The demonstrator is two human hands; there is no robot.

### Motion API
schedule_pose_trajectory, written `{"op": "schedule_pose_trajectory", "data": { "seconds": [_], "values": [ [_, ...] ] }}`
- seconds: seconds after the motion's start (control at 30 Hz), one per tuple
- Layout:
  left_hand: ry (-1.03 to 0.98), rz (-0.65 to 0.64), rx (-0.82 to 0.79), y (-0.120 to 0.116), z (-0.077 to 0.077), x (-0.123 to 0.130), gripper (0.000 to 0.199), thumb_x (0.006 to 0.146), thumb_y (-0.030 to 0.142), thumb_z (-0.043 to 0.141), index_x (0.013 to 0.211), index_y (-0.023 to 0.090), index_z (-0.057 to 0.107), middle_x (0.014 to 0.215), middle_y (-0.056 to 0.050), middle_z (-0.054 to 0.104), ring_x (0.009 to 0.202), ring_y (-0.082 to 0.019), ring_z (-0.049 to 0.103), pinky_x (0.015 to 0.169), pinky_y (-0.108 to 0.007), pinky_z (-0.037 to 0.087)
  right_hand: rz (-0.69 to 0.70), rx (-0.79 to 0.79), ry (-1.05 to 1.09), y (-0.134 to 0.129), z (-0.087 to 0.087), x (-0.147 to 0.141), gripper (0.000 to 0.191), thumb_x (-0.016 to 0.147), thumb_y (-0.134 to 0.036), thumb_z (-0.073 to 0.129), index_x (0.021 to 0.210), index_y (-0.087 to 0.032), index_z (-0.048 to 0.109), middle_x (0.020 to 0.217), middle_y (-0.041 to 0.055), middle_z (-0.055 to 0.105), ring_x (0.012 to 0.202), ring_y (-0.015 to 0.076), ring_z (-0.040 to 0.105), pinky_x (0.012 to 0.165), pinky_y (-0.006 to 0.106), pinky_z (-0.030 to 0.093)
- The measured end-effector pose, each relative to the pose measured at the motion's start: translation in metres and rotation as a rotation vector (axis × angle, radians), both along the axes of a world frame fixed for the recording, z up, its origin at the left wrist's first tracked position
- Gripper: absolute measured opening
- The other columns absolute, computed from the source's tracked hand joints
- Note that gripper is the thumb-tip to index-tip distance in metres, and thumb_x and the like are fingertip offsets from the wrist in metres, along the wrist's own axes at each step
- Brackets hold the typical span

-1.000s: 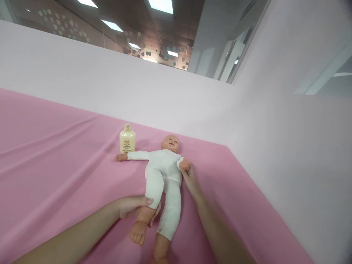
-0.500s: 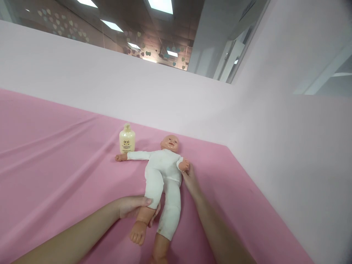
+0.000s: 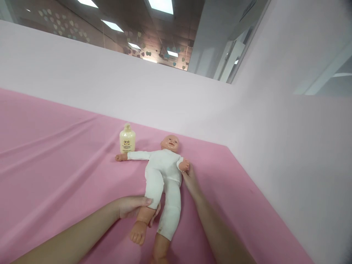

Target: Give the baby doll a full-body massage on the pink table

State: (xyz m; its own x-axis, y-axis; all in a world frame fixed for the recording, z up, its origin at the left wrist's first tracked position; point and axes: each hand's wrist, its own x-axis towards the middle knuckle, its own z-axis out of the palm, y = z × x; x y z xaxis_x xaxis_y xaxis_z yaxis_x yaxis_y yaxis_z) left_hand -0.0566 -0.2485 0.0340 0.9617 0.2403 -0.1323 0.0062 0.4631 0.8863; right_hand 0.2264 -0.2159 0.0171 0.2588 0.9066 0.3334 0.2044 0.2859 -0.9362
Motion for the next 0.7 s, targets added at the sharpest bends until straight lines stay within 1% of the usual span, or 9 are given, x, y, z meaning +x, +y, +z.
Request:
{"op": "schedule_pose_trajectory", "data": {
  "seconds": [0.13, 0.37, 0.6, 0.7],
  "values": [
    [-0.015, -0.008, 0.000, 0.0002, 0.0008, -0.0002, 0.061, 0.071, 0.072, 0.072, 0.090, 0.014, 0.069, 0.075, -0.005, 0.066, 0.062, -0.016, 0.057, 0.064, -0.030, 0.046, 0.013, -0.044, 0.026, -0.0008, 0.0010, -0.0004, 0.054, 0.085, -0.045, 0.065, 0.132, -0.023, 0.052, 0.137, 0.0112, 0.061, 0.123, 0.0284, 0.060, 0.107, 0.047, 0.047],
    [-0.022, 0.001, 0.001, 0.0004, -0.0019, 0.0000, 0.061, 0.072, 0.072, 0.071, 0.091, 0.014, 0.070, 0.074, -0.005, 0.066, 0.060, -0.016, 0.057, 0.061, -0.028, 0.045, 0.010, -0.045, 0.027, -0.0014, 0.0024, -0.0011, 0.053, 0.084, -0.045, 0.065, 0.131, -0.024, 0.052, 0.138, 0.0101, 0.060, 0.124, 0.0275, 0.060, 0.106, 0.045, 0.048],
    [-0.016, -0.012, 0.007, 0.0006, -0.0001, -0.0006, 0.061, 0.072, 0.072, 0.071, 0.092, 0.014, 0.070, 0.076, -0.005, 0.066, 0.064, -0.018, 0.059, 0.068, -0.032, 0.047, 0.000, -0.048, 0.024, -0.0029, 0.0053, -0.0024, 0.053, 0.084, -0.047, 0.065, 0.130, -0.023, 0.053, 0.139, 0.0104, 0.060, 0.125, 0.0284, 0.059, 0.108, 0.046, 0.047],
    [-0.015, -0.012, 0.012, 0.0003, 0.0013, -0.0005, 0.061, 0.071, 0.072, 0.072, 0.092, 0.014, 0.070, 0.076, -0.005, 0.065, 0.064, -0.018, 0.059, 0.070, -0.033, 0.049, 0.013, -0.064, 0.032, -0.0039, 0.0062, -0.0028, 0.056, 0.084, -0.048, 0.065, 0.133, -0.023, 0.052, 0.138, 0.0106, 0.061, 0.125, 0.0282, 0.060, 0.107, 0.045, 0.048]
  ]
}}
